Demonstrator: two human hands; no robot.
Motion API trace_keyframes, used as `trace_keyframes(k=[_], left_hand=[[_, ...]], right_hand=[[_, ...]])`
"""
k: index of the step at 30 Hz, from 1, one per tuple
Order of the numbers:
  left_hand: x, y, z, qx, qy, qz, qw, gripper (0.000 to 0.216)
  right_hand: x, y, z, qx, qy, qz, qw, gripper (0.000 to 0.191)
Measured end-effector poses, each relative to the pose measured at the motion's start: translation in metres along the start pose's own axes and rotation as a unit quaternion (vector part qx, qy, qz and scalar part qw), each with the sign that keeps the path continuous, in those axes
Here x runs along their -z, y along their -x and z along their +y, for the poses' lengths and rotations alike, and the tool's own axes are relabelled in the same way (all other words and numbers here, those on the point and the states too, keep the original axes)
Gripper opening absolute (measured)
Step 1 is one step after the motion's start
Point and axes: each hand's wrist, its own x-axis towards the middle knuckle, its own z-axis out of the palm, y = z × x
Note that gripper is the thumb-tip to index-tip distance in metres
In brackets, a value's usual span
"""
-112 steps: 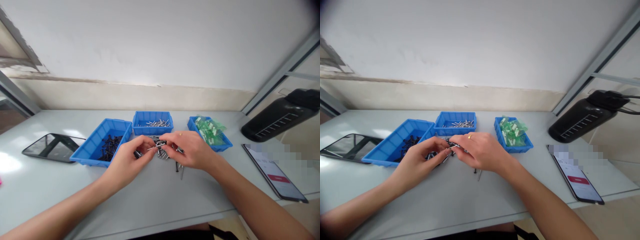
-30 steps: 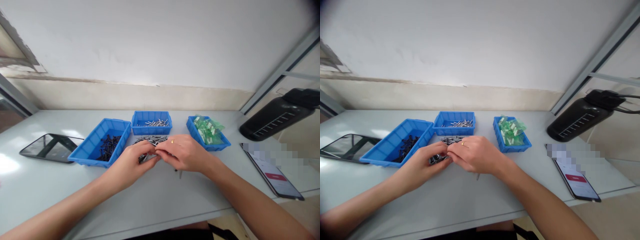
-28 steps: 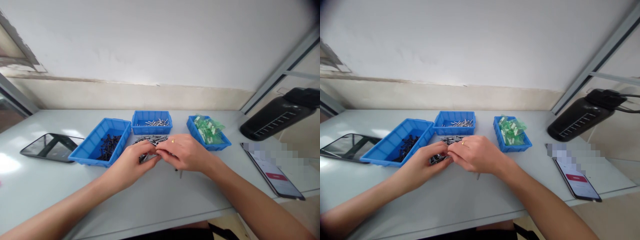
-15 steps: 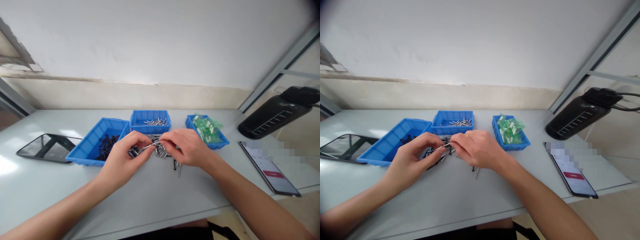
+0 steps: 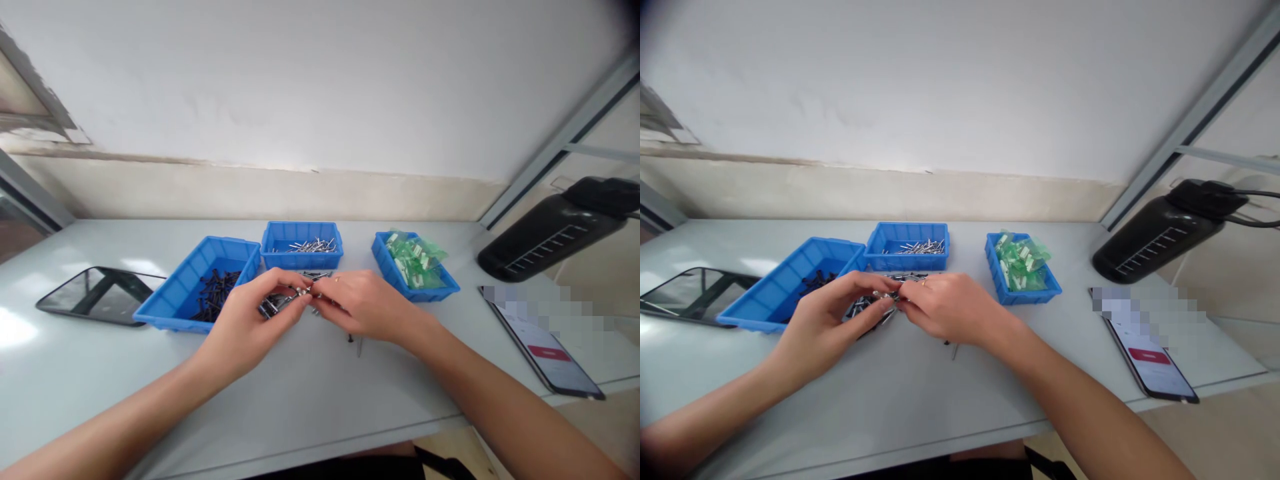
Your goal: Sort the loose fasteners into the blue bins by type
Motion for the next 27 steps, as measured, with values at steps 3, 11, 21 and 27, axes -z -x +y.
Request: trace_keyframes(k=[3,11,21,27], left_hand=[[0.001,-0.001,0.0,0.023,-0.022,-0.002,0.999,0.008],[0.0,-0.004,0.001,0.05,-0.061,-0.035,0.996,0.01],[0.001,-0.005,0.003,0.055,-0.06,-0.014,0.997,0.013],[0.001,-0.005,0.003,0.063,-0.061,0.015,0.996,0.014]], right_hand=[[0.006,0.001,0.002,-0.024,-0.012,0.035,0.999,0.017],[0.008,0.001,0.004,0.022,-0.027,0.025,0.999,0.021],[0.007,0.003,0.008,-0.047,-0.012,0.009,0.999,0.022],[0.013,0.002,0.006,-0.095,-0.101,-0.019,0.99,0.012]])
